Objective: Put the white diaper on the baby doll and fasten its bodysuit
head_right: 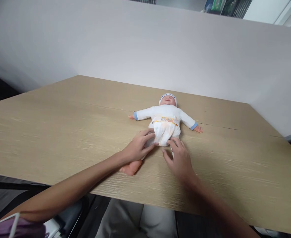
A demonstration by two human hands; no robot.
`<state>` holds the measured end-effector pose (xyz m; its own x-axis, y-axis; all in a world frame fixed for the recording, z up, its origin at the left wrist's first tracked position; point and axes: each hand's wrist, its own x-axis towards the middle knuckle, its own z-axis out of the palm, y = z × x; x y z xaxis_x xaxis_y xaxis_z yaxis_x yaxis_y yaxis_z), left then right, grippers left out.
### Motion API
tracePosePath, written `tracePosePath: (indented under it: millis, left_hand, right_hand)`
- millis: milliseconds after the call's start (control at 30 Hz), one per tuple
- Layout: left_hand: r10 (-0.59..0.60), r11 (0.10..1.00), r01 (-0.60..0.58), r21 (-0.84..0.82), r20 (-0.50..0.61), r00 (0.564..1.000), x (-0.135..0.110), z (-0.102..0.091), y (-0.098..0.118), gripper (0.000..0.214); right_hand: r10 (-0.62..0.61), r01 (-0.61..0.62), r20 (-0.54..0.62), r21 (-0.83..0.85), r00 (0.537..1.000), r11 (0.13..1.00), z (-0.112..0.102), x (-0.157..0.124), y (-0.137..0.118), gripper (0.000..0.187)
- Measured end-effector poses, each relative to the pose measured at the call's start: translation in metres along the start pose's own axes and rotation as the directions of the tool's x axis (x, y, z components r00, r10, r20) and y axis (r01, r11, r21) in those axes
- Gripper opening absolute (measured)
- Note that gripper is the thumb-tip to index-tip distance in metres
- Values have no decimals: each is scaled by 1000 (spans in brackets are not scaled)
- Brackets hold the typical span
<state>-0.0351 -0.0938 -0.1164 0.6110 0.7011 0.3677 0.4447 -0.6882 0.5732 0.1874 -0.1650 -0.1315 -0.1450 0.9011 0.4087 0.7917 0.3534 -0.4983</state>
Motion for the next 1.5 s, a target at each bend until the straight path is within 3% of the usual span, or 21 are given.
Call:
tracePosePath:
  millis: [133, 233, 367, 500, 700, 900, 1033, 1367, 1500]
  left_hand:
    - [6, 1000, -7, 10, 59, 998, 4, 0, -2, 23]
    - [-67, 997, 67, -30, 15, 998, 4, 2, -3, 25]
    - [-195, 954, 177, -242, -52, 979, 1, 4, -6, 29]
    - [-284, 861, 233, -451, -48, 958, -1, 4, -9, 43]
    - [-403, 774, 328, -542, -23, 915, -2, 1, -6, 53]
    - [-330, 876, 320, -362, 35, 943, -1, -8, 0, 36]
    - [-298, 909, 301, -286, 56, 953, 4, -9, 3, 43]
    - [-360, 798, 350, -491, 78, 930, 8, 1, -11, 44]
    - [-370, 757, 345, -554, 72, 926, 8, 4, -11, 49]
  right_hand:
    - [16, -16, 8, -4, 1000, 1000, 0, 0, -2, 19]
    - [90, -90, 17, 10, 996, 996, -2, 3, -3, 20]
    - [256, -259, 43, 159, 966, 953, -8, 9, 2, 26]
    - [297, -295, 50, 356, 954, 887, -17, 12, 9, 26]
    - [271, -273, 43, 231, 962, 934, -23, 11, 9, 23]
    - [243, -247, 40, 158, 969, 956, -20, 8, 7, 23]
    - [237, -236, 8, 111, 972, 965, -17, 8, 6, 23]
    - [344, -336, -19, 176, 939, 925, -20, 11, 4, 28]
    - [317, -312, -3, 167, 948, 935, -17, 12, 3, 29]
